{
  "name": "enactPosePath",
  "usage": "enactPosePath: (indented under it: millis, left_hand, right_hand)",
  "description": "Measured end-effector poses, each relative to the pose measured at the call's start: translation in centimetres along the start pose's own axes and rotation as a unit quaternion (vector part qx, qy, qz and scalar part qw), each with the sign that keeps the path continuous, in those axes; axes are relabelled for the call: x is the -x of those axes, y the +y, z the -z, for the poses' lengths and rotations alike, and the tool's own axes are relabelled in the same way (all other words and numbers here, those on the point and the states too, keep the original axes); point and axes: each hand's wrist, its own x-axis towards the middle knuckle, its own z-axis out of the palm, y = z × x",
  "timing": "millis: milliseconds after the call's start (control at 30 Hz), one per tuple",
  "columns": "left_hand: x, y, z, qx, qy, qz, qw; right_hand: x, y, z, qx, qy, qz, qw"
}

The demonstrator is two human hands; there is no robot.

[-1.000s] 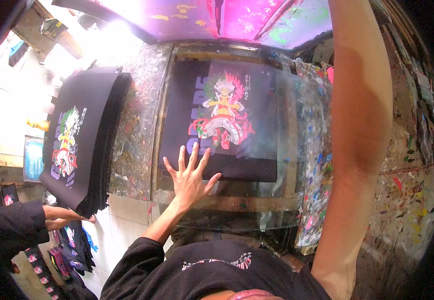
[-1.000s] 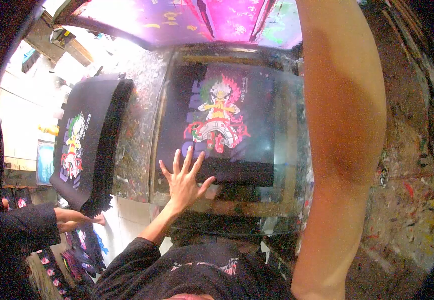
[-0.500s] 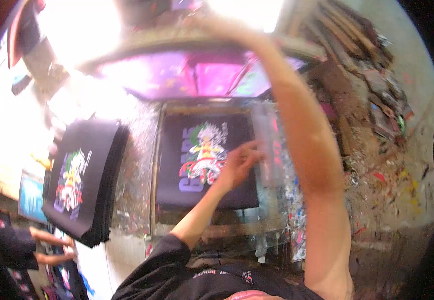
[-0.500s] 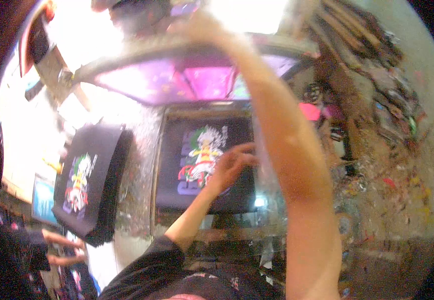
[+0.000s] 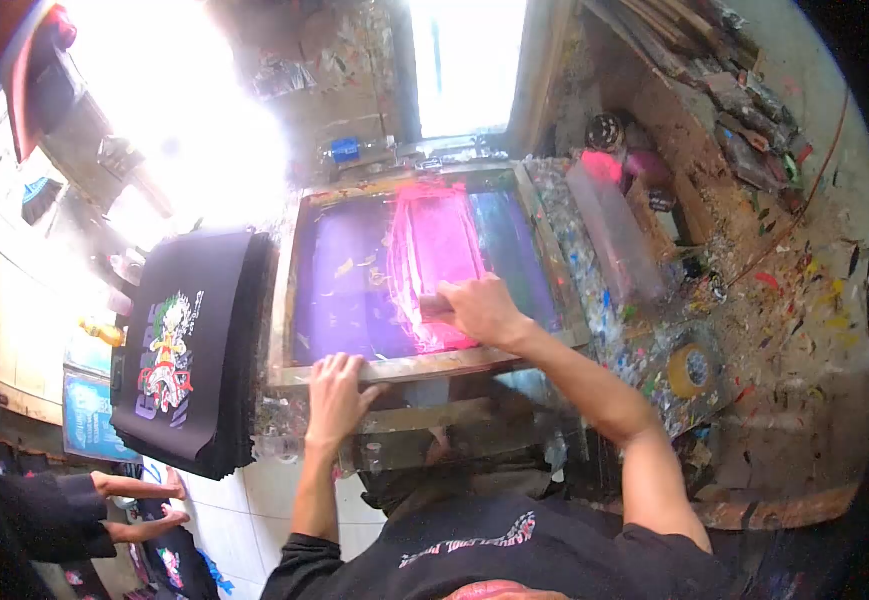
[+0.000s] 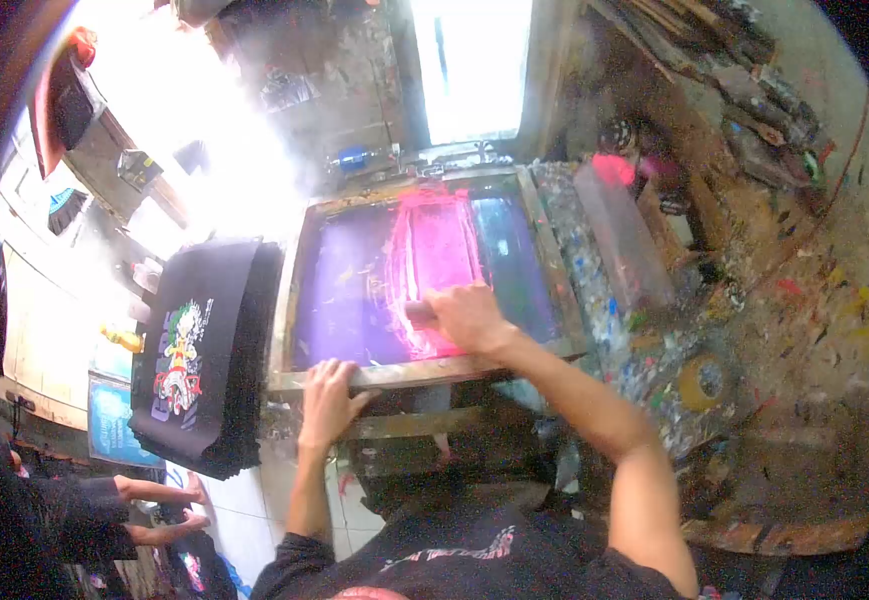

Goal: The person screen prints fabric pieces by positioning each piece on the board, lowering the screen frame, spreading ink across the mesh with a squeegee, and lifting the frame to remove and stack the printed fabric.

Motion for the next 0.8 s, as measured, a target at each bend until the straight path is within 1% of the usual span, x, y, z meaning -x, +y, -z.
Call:
enactPosePath:
  millis: [67, 100, 133, 167, 200, 267, 300, 333, 400, 433, 500, 533, 567, 600, 633, 700, 733, 767, 800]
  left_hand:
    - [0.7, 0.1, -1.3, 0.023, 0.035, 0.0, 0.999]
    - [0.5, 0.1, -1.4, 0.028, 0.038, 0.005, 0.999]
    - [0.5, 0.0, -1.5, 0.034, 0.034, 0.015, 0.999]
    - [0.4, 0.0, -1.8, 0.04, 0.031, 0.023, 0.998]
    - [0.3, -0.2, -2.1, 0.048, 0.046, 0.019, 0.998]
    - [0.5, -0.4, -2.5, 0.055, 0.053, 0.021, 0.997]
    - [0.5, -0.5, -2.5, 0.058, 0.056, 0.023, 0.997]
    - [0.4, -0.6, -2.6, 0.054, 0.064, 0.017, 0.996]
    - [0.4, -0.7, -2.6, 0.055, 0.058, 0.017, 0.997]
    - [0.3, -0.7, -2.6, 0.06, 0.059, 0.02, 0.996]
    - [0.4, -0.8, -2.7, 0.066, 0.055, 0.037, 0.996]
    - [0.5, -0.9, -2.8, 0.063, 0.05, 0.041, 0.996]
    - [0.4, -0.9, -2.9, 0.061, 0.05, 0.045, 0.996]
    - [0.3, -0.9, -2.7, 0.068, 0.047, 0.054, 0.995]
    - [0.1, -0.9, -2.8, 0.073, 0.053, 0.065, 0.994]
    - [0.2, -1.1, -2.9, 0.078, 0.03, 0.061, 0.995]
    - [0.1, -1.0, -2.9, 0.081, 0.021, 0.058, 0.995]
    - [0.0, -0.9, -2.7, 0.074, 0.025, 0.056, 0.995]
    - [0.0, -0.9, -2.6, 0.067, 0.027, 0.052, 0.996]
  right_hand:
    - [0.9, 0.7, -2.1, -0.089, 0.014, 0.033, 0.995]
    - [2.2, -0.1, -2.7, -0.033, -0.034, 0.049, 0.998]
    - [2.9, -0.7, -4.1, 0.013, 0.059, 0.102, 0.993]
    - [2.9, -0.5, -5.6, 0.06, 0.152, 0.154, 0.974]
    - [1.7, -0.1, -7.1, 0.098, 0.225, 0.17, 0.954]
    - [-2.6, 2.6, -8.4, 0.109, 0.203, 0.156, 0.96]
    - [-5.9, 4.8, -9.1, 0.126, 0.223, 0.145, 0.956]
    - [-9.5, 7.3, -10.0, 0.174, 0.261, 0.136, 0.94]
    - [-15.5, 11.3, -10.0, 0.21, 0.23, 0.086, 0.946]
    - [-16.8, 12.2, -9.8, 0.208, 0.228, 0.089, 0.947]
    - [-18.4, 12.6, -9.2, 0.128, 0.214, 0.053, 0.967]
    - [-17.9, 11.8, -7.4, 0.127, 0.208, 0.063, 0.968]
    - [-16.9, 10.2, -4.1, 0.083, 0.075, 0.044, 0.993]
    - [-16.8, 9.5, -2.1, 0.041, -0.06, 0.022, 0.997]
    - [-17.8, 9.8, -1.8, 0.047, -0.066, 0.033, 0.996]
    - [-19.1, 11.1, -1.8, 0.019, -0.042, 0.098, 0.994]
    - [-20.8, 12.4, -2.8, 0.054, 0.057, 0.129, 0.989]
    - [-23.1, 14.7, -4.6, 0.083, 0.053, 0.081, 0.992]
    - [-24.3, 15.3, -3.7, 0.075, 0.019, 0.042, 0.996]
